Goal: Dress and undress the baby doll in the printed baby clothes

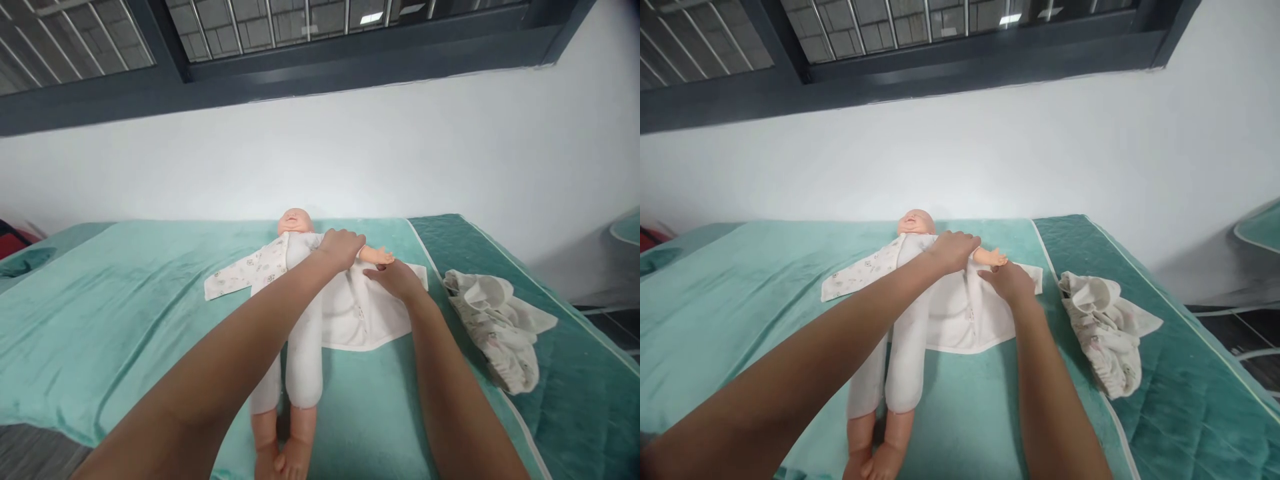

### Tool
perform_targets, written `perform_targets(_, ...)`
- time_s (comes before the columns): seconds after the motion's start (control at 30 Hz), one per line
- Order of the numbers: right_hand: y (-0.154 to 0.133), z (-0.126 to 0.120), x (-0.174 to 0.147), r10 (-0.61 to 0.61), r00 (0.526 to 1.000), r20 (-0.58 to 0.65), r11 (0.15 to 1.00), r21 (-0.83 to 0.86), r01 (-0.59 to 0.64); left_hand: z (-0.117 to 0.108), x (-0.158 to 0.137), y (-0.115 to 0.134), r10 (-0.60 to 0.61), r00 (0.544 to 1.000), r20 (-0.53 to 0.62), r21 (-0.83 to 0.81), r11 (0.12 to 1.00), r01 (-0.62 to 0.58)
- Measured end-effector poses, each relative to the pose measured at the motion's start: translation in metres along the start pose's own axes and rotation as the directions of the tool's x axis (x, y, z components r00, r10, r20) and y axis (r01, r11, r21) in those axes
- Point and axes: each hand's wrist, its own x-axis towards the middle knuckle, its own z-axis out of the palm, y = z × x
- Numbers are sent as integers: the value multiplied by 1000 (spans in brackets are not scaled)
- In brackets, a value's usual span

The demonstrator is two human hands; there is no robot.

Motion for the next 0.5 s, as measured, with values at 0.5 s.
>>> perform_targets(0.5, -52, -15, -17, 18, 997, -77, 764, 644, 36, 14, 3, 11, -278, 960, -10, -2, 960, 278)
